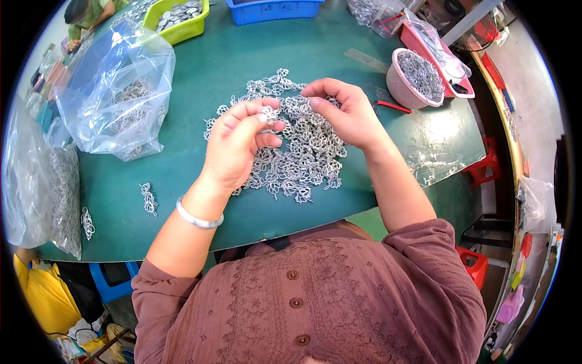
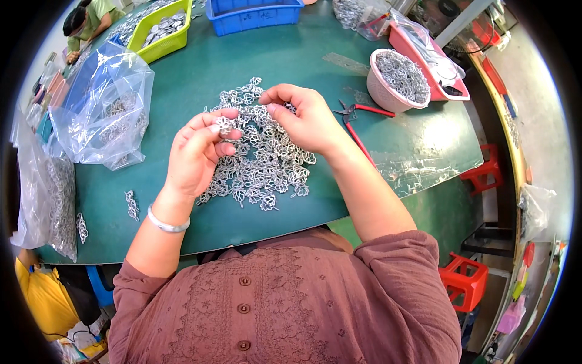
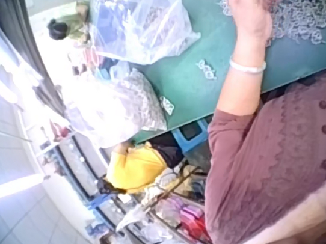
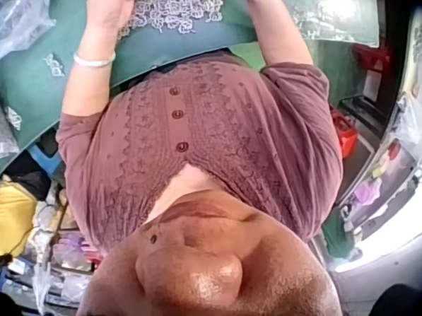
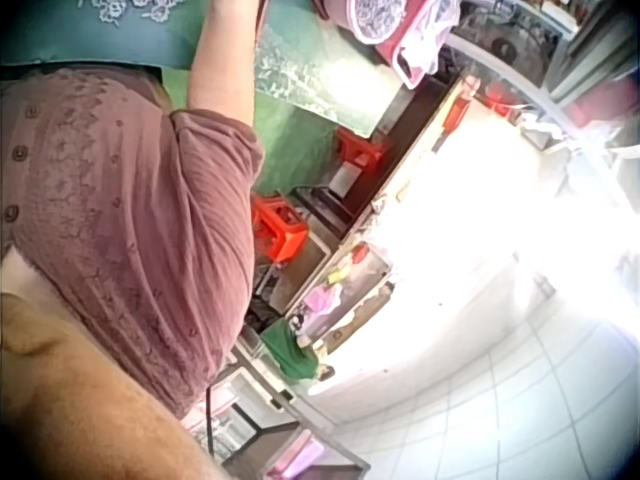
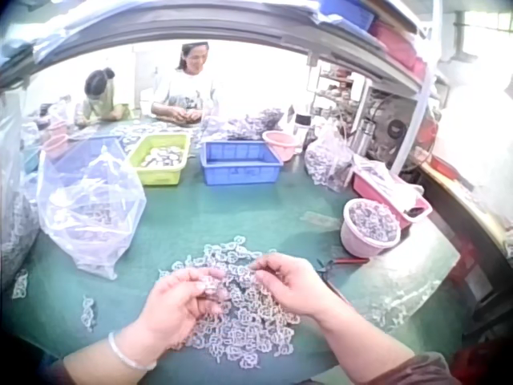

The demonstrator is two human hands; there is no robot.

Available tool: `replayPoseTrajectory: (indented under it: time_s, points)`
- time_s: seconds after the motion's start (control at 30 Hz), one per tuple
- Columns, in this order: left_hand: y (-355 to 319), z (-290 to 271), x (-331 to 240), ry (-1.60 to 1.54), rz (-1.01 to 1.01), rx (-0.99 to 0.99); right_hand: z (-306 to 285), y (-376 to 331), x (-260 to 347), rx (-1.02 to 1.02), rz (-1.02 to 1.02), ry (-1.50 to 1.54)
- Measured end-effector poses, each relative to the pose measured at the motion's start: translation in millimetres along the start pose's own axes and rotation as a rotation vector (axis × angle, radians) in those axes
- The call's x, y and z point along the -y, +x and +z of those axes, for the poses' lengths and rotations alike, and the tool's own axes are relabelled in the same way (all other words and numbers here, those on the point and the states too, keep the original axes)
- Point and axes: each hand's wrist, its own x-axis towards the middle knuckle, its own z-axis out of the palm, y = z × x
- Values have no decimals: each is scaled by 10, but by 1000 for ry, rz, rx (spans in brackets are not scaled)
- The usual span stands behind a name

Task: The person assembles small metal decorative links by hand, picking up individual pieces from a large pile and interlocking them together.

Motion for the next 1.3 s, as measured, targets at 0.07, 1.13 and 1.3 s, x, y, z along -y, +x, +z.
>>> replayPoseTrajectory:
  time_s: [0.07, 1.13, 1.3]
  points:
    - [15, -40, -21, -107, -39, 7, -52, 10, -40, 26, -3, -171]
    - [-37, 37, 25, 296, -165, 76, -9, -62, 157, 297, 37, 110]
    - [-43, 51, 17, 268, -142, 82, 3, -60, 137, 266, 82, 191]
